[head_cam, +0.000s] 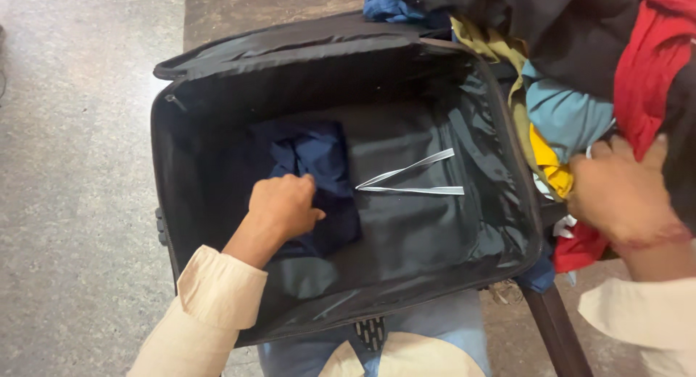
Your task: The person places a blue garment into a black suitcase, followed by black trousers and a red item, then folds the lid down and pulls the zipper to close it.
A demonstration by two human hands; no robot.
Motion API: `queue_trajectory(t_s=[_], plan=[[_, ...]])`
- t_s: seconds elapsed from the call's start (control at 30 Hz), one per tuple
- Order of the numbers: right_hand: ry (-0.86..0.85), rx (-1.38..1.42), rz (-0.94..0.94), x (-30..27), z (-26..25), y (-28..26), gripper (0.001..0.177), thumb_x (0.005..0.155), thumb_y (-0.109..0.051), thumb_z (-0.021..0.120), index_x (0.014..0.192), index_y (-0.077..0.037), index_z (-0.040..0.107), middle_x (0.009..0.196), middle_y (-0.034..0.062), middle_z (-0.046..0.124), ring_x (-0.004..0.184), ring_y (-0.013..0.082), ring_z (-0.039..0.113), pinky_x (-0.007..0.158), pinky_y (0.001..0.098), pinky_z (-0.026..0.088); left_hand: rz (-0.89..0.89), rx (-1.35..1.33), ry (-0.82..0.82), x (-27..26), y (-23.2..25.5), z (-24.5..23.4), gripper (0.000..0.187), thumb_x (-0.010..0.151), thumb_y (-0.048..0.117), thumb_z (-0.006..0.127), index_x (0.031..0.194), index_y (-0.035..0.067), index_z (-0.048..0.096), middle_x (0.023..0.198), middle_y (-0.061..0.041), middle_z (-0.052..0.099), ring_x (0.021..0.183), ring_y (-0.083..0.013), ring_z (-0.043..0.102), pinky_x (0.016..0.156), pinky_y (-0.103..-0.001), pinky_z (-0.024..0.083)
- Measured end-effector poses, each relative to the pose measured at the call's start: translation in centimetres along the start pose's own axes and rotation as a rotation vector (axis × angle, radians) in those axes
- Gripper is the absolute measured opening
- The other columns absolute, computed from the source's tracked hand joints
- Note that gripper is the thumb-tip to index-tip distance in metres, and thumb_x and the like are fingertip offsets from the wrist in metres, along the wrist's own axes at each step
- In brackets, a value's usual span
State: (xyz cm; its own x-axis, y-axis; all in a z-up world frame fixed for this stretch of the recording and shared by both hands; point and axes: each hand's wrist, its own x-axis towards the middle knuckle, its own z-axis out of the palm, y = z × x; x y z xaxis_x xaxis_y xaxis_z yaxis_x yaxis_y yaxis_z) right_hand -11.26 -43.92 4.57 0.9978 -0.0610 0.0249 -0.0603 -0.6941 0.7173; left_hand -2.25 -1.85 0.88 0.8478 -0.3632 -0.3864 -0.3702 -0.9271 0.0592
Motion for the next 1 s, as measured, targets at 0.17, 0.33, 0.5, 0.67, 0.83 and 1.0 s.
queue_trajectory(t_s=[0.17,0.33,0.5,0.67,0.83,1.0], plan=[[-0.232,0.58,0.071,-2.5,-7.2,-0.2,0.039,0.091,-0.032,0.064,0.128,-0.019,0.071,0.108,0.0066,0.075,0.097,0.0318,0.071,0.085,0.0432,0.056,-0.138,0.061,0.15,0.2,-1.6,0.2,0.063,0.07,0.05,0.089,0.111,0.008,0.068,0.109,-0.012,0.072,0.105,-0.0304,0.069,0.082,-0.044,0.057],[0.173,1.01,-0.334,-0.3,-11.5,-5.5,0.039,0.081,-0.029,0.072,0.115,-0.01,0.072,0.104,0.0142,0.075,0.097,0.0373,0.069,0.082,0.0477,0.054,-0.301,0.028,0.235,1.0,-3.2,0.7,0.081,0.059,0.054,0.095,0.115,0.005,0.064,0.115,-0.014,0.065,0.109,-0.036,0.064,0.079,-0.047,0.058],[0.032,1.097,-0.623,2.8,-12.8,-12.6,0.05,0.08,-0.032,0.074,0.124,-0.008,0.07,0.111,0.0156,0.073,0.102,0.0382,0.067,0.085,0.0481,0.052,-0.388,-0.024,0.359,2.5,-4.4,2.6,0.082,0.059,0.056,0.094,0.111,0.001,0.063,0.111,-0.018,0.066,0.099,-0.0381,0.068,0.075,-0.045,0.06],[-0.176,1.117,-0.763,4.2,-13.0,-16.7,0.047,0.082,-0.032,0.074,0.122,-0.008,0.068,0.115,0.0145,0.073,0.109,0.0364,0.067,0.092,0.0451,0.052,-0.307,-0.016,0.407,5.3,-5.1,5.7,0.054,0.072,0.039,0.089,0.105,0.004,0.065,0.102,-0.017,0.071,0.088,-0.0362,0.074,0.07,-0.046,0.061],[-0.042,1.306,-0.763,4.4,-11.9,-17.6,0.05,0.08,-0.03,0.077,0.123,-0.006,0.068,0.113,0.0137,0.074,0.104,0.033,0.071,0.089,0.0422,0.055,-0.239,-0.203,0.422,5.4,-2.8,5.7,0.025,0.089,0.024,0.076,0.106,0.007,0.068,0.101,-0.019,0.074,0.093,-0.039,0.074,0.08,-0.047,0.06],[0.001,1.424,-0.662,4.3,-12.2,-18.2,0.056,0.078,-0.033,0.08,0.125,-0.006,0.067,0.111,0.0103,0.075,0.092,0.0268,0.072,0.083,0.0375,0.056,-0.356,-0.247,0.298,3.8,-1.7,3.7,0.072,0.068,0.032,0.087,0.12,-0.001,0.05,0.114,-0.025,0.062,0.09,-0.0424,0.072,0.072,-0.048,0.061]])
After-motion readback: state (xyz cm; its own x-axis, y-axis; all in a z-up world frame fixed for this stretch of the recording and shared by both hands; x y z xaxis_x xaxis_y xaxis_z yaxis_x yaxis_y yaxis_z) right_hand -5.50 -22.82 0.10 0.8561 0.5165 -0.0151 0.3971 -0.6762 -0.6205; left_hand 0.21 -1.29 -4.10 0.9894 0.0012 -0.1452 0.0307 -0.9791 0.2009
